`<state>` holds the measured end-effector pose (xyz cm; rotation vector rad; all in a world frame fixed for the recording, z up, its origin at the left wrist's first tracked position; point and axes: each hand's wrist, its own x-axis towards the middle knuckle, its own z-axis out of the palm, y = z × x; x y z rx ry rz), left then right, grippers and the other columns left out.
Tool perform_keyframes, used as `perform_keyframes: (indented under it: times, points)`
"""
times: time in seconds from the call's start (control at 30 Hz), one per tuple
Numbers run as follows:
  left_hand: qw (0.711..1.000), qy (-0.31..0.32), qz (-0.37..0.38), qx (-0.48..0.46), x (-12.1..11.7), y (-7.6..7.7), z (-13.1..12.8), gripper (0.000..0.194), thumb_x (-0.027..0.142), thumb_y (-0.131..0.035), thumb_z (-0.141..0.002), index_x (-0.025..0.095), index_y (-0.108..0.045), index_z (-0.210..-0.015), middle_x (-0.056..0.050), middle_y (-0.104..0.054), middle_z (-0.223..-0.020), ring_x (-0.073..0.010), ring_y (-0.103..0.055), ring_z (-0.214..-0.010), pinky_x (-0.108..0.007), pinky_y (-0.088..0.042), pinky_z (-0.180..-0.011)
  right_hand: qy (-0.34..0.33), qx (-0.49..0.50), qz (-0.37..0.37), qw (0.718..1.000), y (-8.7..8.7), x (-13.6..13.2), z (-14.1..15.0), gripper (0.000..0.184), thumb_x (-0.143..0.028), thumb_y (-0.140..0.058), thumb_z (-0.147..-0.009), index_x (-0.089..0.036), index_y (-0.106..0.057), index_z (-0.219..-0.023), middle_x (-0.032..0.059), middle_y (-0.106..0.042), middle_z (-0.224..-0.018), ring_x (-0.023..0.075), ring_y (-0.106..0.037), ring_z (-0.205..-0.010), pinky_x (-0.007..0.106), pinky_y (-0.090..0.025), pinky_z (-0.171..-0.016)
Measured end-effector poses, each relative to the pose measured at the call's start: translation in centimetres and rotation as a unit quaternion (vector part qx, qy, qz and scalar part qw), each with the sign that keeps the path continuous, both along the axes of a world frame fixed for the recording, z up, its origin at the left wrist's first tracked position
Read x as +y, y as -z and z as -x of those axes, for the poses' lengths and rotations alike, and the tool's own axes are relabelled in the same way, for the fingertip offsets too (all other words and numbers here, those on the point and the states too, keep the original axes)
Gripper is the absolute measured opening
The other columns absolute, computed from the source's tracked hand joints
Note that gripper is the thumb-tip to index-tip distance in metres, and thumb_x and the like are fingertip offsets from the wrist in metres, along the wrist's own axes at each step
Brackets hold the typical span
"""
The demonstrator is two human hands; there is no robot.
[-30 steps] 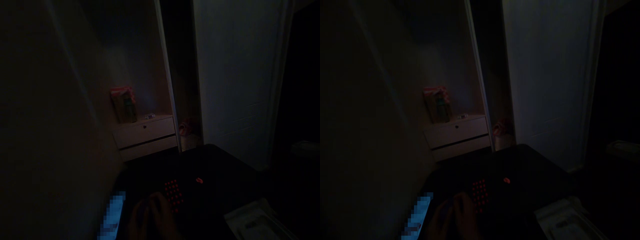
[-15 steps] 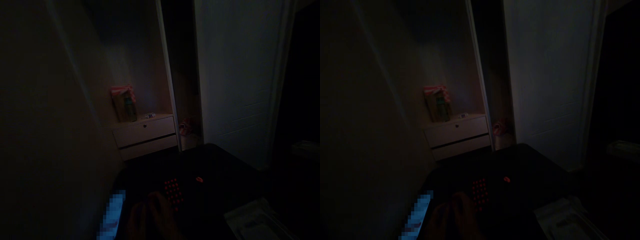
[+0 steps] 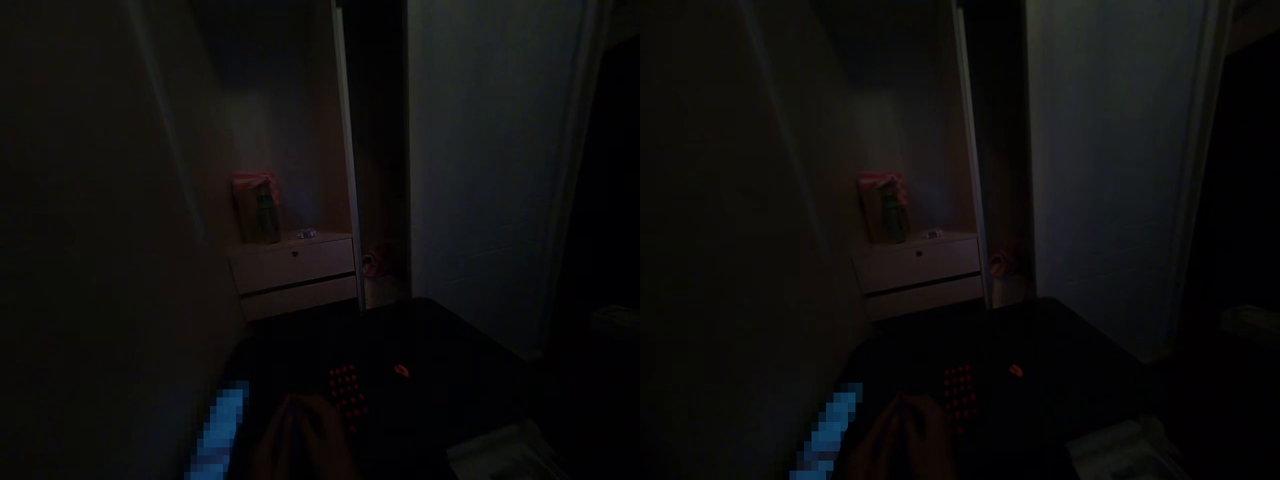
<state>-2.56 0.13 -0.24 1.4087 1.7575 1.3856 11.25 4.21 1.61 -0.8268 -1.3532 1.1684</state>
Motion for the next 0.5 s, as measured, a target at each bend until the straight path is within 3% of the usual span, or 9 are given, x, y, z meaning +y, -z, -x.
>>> perform_keyframes:
  times: [0.27,0.5]
  points:
    - [1.000,-0.009,0.006,-0.007,0.4,0.9,0.8,0.072,0.066,-0.051,-0.092,0.015,-0.064,-0.142,-0.010,-0.061,-0.149,-0.0318,-0.054,-0.142,-0.048,-0.037,-0.125,0.013,-0.040,-0.020,0.999,0.8,0.3,0.5,0.030,-0.036,-0.063,-0.091,-0.028,-0.081,-0.113,0.0119,-0.078,-0.120,0.0332,-0.069,-0.119,0.055,-0.047,-0.111]
    - [0.999,-0.025,-0.002,-0.040,0.6,1.3,1.0,0.072,0.071,-0.058,-0.086,0.019,-0.070,-0.135,-0.008,-0.065,-0.145,-0.0337,-0.056,-0.140,-0.051,-0.035,-0.125,0.020,0.003,-0.027,0.999,1.3,0.4,0.8,0.029,-0.038,-0.063,-0.092,-0.028,-0.080,-0.112,0.0103,-0.078,-0.118,0.0306,-0.071,-0.116,0.049,-0.052,-0.107]
